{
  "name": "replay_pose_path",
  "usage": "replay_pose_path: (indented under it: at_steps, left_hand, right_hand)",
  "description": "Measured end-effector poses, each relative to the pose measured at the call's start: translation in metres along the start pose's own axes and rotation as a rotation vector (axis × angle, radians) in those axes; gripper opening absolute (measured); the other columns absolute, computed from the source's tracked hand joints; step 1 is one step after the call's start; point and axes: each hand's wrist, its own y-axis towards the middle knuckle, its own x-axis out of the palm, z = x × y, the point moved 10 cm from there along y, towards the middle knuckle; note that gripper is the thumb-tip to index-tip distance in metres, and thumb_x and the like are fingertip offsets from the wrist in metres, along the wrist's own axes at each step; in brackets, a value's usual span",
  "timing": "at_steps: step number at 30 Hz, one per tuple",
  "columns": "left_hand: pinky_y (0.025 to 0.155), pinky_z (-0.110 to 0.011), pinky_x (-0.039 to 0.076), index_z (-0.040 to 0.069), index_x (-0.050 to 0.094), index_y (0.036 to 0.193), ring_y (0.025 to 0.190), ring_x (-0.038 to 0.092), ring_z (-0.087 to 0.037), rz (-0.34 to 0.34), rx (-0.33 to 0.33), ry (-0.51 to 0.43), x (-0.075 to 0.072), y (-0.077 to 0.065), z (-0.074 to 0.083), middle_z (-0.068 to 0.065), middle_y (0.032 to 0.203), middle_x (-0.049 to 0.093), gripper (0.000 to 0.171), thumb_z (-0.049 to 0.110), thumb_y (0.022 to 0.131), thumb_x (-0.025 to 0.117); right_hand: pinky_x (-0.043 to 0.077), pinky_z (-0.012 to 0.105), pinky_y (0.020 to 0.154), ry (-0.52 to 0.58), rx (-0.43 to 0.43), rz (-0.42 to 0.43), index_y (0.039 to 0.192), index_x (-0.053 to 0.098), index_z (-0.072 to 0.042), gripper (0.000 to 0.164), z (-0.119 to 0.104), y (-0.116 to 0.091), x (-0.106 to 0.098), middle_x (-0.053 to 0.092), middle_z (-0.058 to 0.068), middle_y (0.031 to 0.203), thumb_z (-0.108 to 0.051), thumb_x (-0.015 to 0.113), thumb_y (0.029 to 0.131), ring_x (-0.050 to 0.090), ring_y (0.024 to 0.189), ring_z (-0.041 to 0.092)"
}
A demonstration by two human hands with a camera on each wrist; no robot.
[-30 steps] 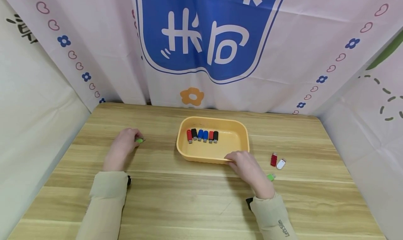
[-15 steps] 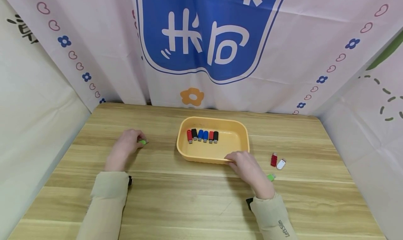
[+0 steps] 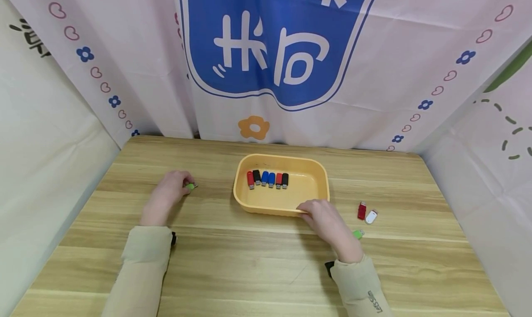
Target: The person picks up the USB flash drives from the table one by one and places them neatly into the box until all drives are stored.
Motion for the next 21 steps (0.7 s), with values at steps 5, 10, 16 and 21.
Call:
replay_pose_path:
  at_steps: [5, 10, 16, 21]
  left_hand:
    - [0.085, -0.049, 0.051, -0.002, 0.068, 0.109, 0.098, 0.062, -0.034, -0.01, -0.009, 0.015, 0.001, 0.0, -0.001, -0.022, 0.105, 0.067, 0.018, 0.001, 0.091, 0.068]
    - [0.078, -0.043, 0.049, 0.0, 0.067, 0.105, 0.09, 0.057, -0.028, -0.017, -0.012, 0.012, 0.002, 0.0, 0.0, -0.016, 0.097, 0.063, 0.019, 0.001, 0.087, 0.072]
    - [0.077, -0.042, 0.047, 0.002, 0.066, 0.1, 0.087, 0.055, -0.027, 0.004, 0.027, 0.012, 0.0, -0.001, 0.005, -0.014, 0.092, 0.061, 0.015, 0.0, 0.086, 0.072]
    - [0.084, -0.048, 0.05, 0.003, 0.066, 0.102, 0.095, 0.061, -0.032, 0.028, 0.043, -0.022, -0.003, -0.002, 0.009, -0.017, 0.1, 0.067, 0.013, 0.001, 0.089, 0.069]
  right_hand:
    - [0.059, 0.036, 0.078, 0.003, 0.0, -0.001, 0.089, 0.078, -0.014, 0.008, 0.0, 0.0, 0.0, 0.078, 0.001, 0.093, -0.007, 0.075, 0.086, 0.073, 0.085, 0.016]
    - [0.059, 0.036, 0.079, 0.002, 0.007, -0.007, 0.09, 0.078, -0.014, 0.009, 0.0, 0.0, 0.0, 0.078, 0.001, 0.093, -0.007, 0.075, 0.087, 0.073, 0.086, 0.016]
    - [0.06, 0.036, 0.079, -0.003, 0.001, -0.005, 0.091, 0.078, -0.013, 0.008, 0.0, 0.0, 0.0, 0.078, 0.002, 0.093, -0.007, 0.075, 0.086, 0.073, 0.086, 0.016]
    - [0.06, 0.036, 0.079, -0.002, 0.006, -0.008, 0.091, 0.078, -0.013, 0.008, 0.0, 0.0, 0.0, 0.078, 0.002, 0.094, -0.007, 0.075, 0.087, 0.073, 0.086, 0.017]
